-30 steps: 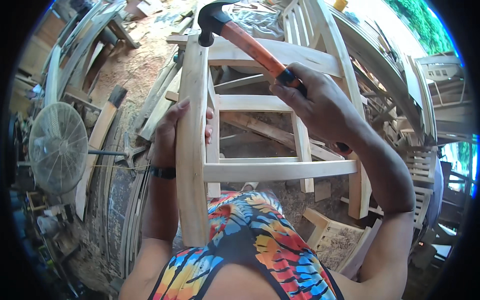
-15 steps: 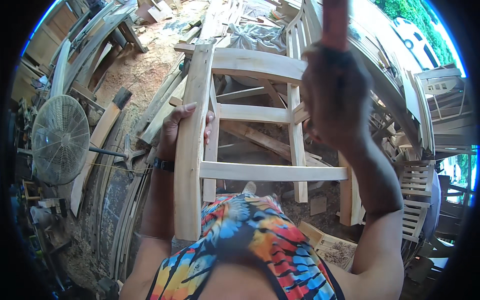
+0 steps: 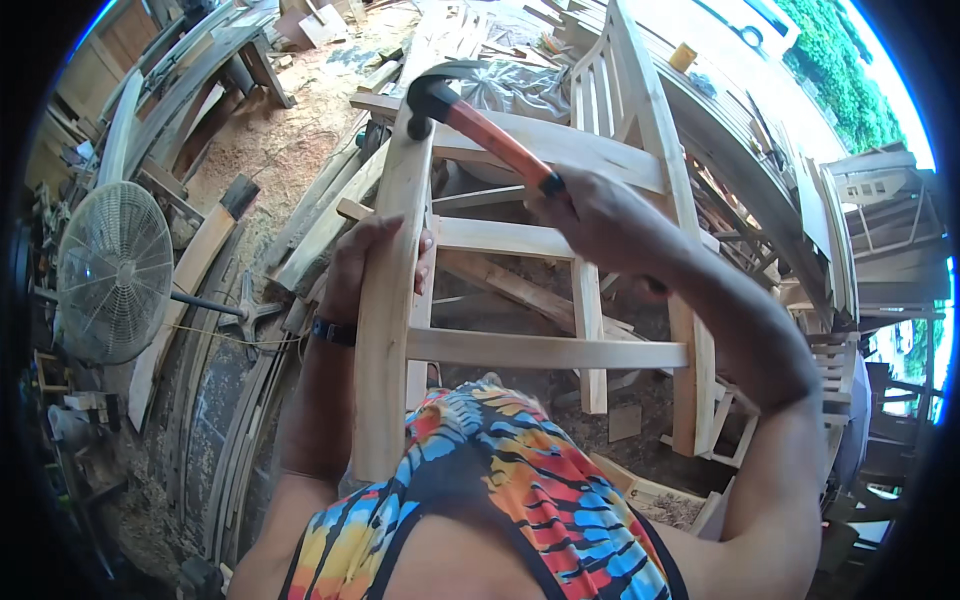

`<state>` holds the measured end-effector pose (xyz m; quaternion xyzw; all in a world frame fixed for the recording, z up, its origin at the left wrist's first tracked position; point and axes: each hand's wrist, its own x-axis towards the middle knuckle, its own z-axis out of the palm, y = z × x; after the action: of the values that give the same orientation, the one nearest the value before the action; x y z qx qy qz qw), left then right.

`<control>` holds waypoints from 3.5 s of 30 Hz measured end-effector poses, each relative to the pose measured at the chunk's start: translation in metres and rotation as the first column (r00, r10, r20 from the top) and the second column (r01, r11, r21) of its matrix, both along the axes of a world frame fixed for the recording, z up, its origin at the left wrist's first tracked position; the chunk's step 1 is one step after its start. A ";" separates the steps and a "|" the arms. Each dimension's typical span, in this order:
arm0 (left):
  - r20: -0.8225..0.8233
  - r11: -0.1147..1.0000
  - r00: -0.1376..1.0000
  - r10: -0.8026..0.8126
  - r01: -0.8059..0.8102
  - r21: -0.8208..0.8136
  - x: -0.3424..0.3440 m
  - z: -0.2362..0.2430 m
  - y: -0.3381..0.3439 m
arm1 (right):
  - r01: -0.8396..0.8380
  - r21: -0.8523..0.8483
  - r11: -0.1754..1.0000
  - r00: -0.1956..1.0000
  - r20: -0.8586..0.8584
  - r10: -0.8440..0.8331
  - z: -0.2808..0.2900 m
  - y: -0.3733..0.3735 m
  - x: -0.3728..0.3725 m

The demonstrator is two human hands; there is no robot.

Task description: The person hammers nails into the joints of a wooden chair frame using a hammer. They then use an angle grinder to sand the backrest slats of the chair and wipe the surface by hand.

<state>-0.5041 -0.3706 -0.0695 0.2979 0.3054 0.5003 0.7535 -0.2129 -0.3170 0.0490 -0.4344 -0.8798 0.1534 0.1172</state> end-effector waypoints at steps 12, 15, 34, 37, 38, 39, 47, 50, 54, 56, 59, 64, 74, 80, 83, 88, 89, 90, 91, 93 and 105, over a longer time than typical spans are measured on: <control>0.055 1.000 0.998 0.025 -0.024 -0.010 0.003 -0.007 -0.002 | 0.124 -0.015 0.992 0.980 0.157 -0.120 0.035 0.007 -0.011; 0.091 0.997 0.992 0.082 -0.081 -0.021 0.002 -0.012 -0.003 | 0.264 -0.140 0.954 0.962 0.106 -0.250 0.057 0.007 -0.029; 0.038 0.995 0.994 0.101 -0.101 -0.011 0.002 -0.008 -0.012 | 0.313 -0.122 0.942 0.845 -0.417 -0.335 0.088 0.018 -0.037; 0.014 0.998 0.999 0.047 -0.048 0.031 0.007 -0.005 -0.004 | 0.049 0.126 0.991 0.980 -0.198 -0.024 0.028 0.036 0.009; 0.004 0.999 1.000 0.025 -0.025 0.042 0.005 -0.010 -0.003 | 0.043 0.068 0.997 0.999 -0.017 -0.042 0.026 0.029 -0.001; 0.003 0.999 1.000 0.026 -0.026 0.042 0.005 -0.012 -0.003 | 0.049 0.012 0.999 0.985 0.166 -0.050 0.027 0.021 -0.012; 0.032 0.998 0.997 0.066 -0.067 0.019 0.004 -0.013 -0.006 | 0.268 -0.194 0.944 0.818 -0.471 -0.329 0.066 0.020 -0.020; 0.001 0.999 1.000 0.017 -0.017 0.028 0.002 -0.012 -0.004 | -0.060 0.460 0.886 0.996 -0.035 0.086 0.024 0.025 -0.008; 0.057 0.997 0.995 0.083 -0.083 0.004 -0.004 -0.023 -0.008 | 0.287 -0.166 0.943 0.958 0.026 -0.287 0.057 0.017 -0.036; 0.045 0.998 0.997 0.055 -0.055 0.010 -0.001 -0.016 -0.009 | 0.292 -0.118 0.949 0.948 -0.092 -0.304 0.047 0.014 -0.026; 0.041 0.999 0.998 0.039 -0.040 0.021 0.003 -0.011 -0.007 | 0.144 0.053 0.988 0.972 0.179 -0.152 0.014 0.022 -0.014; 0.031 0.996 0.996 0.086 -0.086 -0.011 0.000 -0.012 -0.008 | 0.141 -0.029 0.990 0.989 0.058 -0.139 0.026 0.009 -0.011; 0.138 0.990 0.981 0.135 -0.127 -0.063 -0.001 -0.009 -0.016 | 0.262 -0.226 0.938 0.823 -0.457 -0.339 0.062 -0.017 -0.013; 0.116 0.995 0.988 0.104 -0.102 -0.022 0.001 -0.020 -0.009 | 0.195 -0.057 0.979 0.980 0.052 -0.192 0.009 0.009 -0.001; 0.090 0.999 0.995 0.036 -0.038 0.020 -0.020 -0.025 -0.003 | 0.289 -0.376 0.880 0.940 -0.064 -0.336 0.033 -0.005 -0.017; 0.048 0.986 0.998 -0.026 0.018 0.164 -0.055 -0.020 0.046 | 0.028 -0.341 0.940 0.897 -0.407 -0.174 0.039 -0.029 -0.007; 0.047 0.982 0.997 -0.067 0.058 0.178 -0.069 -0.016 0.057 | 0.007 -0.366 0.930 0.888 -0.425 -0.174 0.044 -0.035 -0.017; 0.016 0.980 0.999 -0.036 0.032 0.198 -0.087 -0.010 0.056 | 0.021 -0.382 0.924 0.918 -0.360 -0.169 0.048 -0.038 -0.030; -0.059 0.960 0.994 -0.097 0.109 0.257 -0.107 -0.002 0.063 | 0.043 -0.379 0.925 0.943 -0.291 -0.163 0.054 -0.045 -0.042; 0.033 0.929 0.966 -0.257 0.237 0.286 -0.105 -0.008 0.095 | 0.081 -0.299 0.951 0.955 -0.251 -0.161 0.032 -0.041 -0.040; -0.861 0.901 -0.266 0.433 0.166 0.402 -0.144 0.003 -0.060 | 0.117 -0.219 0.969 0.942 -0.284 -0.178 0.027 -0.043 -0.075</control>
<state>-0.6484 -0.4307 -0.0666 0.6730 0.7081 0.1988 0.0781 -0.2875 -0.3603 0.0762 -0.4803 -0.7967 0.2956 0.2170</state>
